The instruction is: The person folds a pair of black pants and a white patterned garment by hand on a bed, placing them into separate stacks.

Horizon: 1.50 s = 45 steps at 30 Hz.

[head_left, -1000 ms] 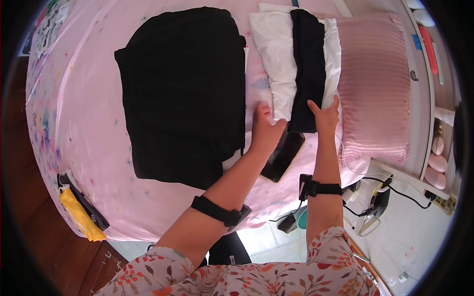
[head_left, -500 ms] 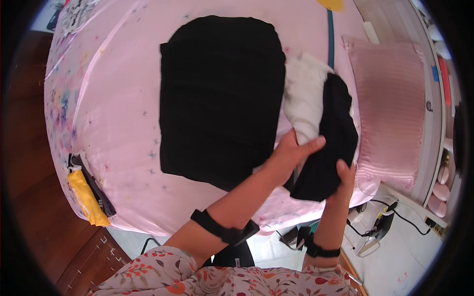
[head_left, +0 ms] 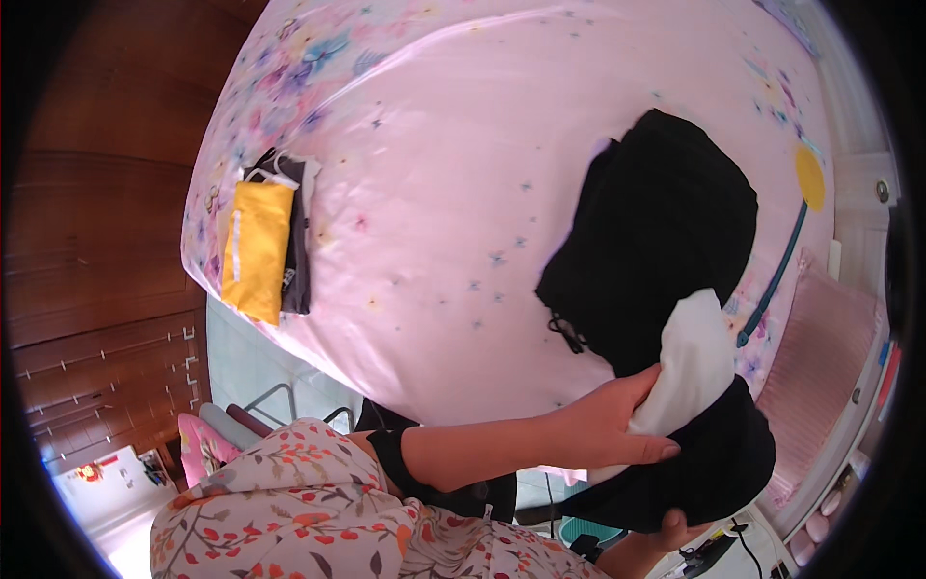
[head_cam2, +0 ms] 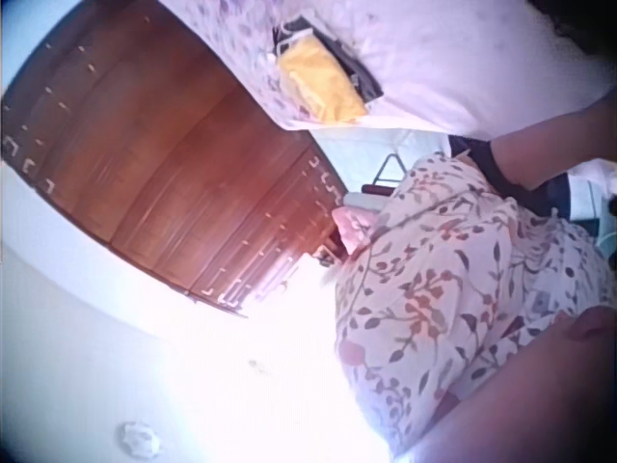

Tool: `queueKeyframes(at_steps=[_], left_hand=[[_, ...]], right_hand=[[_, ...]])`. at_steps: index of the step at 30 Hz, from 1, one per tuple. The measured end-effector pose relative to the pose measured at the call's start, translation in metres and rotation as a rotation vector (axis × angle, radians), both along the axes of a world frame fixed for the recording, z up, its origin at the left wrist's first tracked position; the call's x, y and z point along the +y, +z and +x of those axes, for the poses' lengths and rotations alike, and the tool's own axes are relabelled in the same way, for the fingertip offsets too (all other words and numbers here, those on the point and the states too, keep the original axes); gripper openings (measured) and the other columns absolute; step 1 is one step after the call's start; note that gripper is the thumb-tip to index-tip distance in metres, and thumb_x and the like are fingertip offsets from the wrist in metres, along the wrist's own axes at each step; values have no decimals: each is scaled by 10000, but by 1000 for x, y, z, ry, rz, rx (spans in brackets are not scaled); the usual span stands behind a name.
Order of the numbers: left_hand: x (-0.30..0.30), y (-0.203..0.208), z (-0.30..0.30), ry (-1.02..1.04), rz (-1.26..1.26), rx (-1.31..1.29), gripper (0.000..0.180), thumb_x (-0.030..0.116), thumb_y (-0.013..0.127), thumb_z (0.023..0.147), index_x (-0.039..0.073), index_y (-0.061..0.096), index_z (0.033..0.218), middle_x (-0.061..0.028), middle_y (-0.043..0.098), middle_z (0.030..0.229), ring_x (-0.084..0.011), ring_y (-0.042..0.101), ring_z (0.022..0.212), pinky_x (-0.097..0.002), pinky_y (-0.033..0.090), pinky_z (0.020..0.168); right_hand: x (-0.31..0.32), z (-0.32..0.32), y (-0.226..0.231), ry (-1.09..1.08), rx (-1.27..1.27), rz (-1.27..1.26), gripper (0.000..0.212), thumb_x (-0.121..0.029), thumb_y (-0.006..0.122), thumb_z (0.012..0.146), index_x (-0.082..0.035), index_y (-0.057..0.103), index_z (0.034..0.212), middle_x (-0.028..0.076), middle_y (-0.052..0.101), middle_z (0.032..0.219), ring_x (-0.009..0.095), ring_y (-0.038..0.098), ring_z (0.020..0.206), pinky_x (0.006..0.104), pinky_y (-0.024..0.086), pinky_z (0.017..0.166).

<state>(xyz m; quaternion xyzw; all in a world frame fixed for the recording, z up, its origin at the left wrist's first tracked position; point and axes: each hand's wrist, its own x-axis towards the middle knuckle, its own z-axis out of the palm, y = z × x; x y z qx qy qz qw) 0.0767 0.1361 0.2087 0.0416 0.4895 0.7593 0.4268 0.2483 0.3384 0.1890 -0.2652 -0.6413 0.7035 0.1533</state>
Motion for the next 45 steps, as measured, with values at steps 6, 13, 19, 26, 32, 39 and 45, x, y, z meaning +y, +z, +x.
queueKeyframes(at_steps=[6,13,19,26,32,39,45], left_hand=[[-132,1,10,240,-123,10,645,78,701,766,2,377,1318,-92,561,1115,-150,527,999,-306,444,872],[-332,-1,13,564,-106,-46,627,35,693,771,22,395,1324,-41,578,1074,-100,566,884,-242,488,749],[-497,37,-29,813,-101,138,586,99,723,778,28,431,1281,-21,571,1066,-81,535,944,-227,447,826],[-620,42,-10,941,-236,246,544,94,701,779,17,457,1259,-35,569,1084,-107,543,971,-256,453,822],[-673,-89,80,862,-1033,71,493,254,740,718,-11,562,1095,-160,630,976,-259,621,890,-349,477,783],[-676,-144,119,815,-1302,6,405,319,737,706,-16,599,886,-211,641,815,-373,623,782,-410,478,696],[-705,-151,127,1048,-1277,37,438,212,751,713,7,559,1048,-137,624,997,-255,618,883,-366,476,805]], right_hand=[[-132,-10,2,160,2,94,905,-166,795,624,66,310,1351,199,485,1257,331,521,1115,422,421,968],[-348,-88,11,359,-99,-289,974,-118,817,593,37,257,1374,145,436,1306,263,445,1201,372,341,1024],[-515,-184,29,569,79,-421,813,-15,757,629,35,335,1323,127,500,1241,230,498,1145,349,373,993],[-627,-188,50,833,140,-375,690,82,676,704,32,346,1308,127,508,1224,213,510,1123,333,396,973],[-675,-117,-62,820,-411,-202,644,-18,691,747,8,363,1301,137,521,1211,237,518,1106,322,407,948],[-670,-96,-115,901,-632,132,577,-154,754,728,18,450,1187,151,580,1123,268,566,1025,344,442,877],[-649,-122,-124,648,-538,253,590,-218,773,734,19,450,1167,142,549,1090,242,540,1031,334,432,878]])
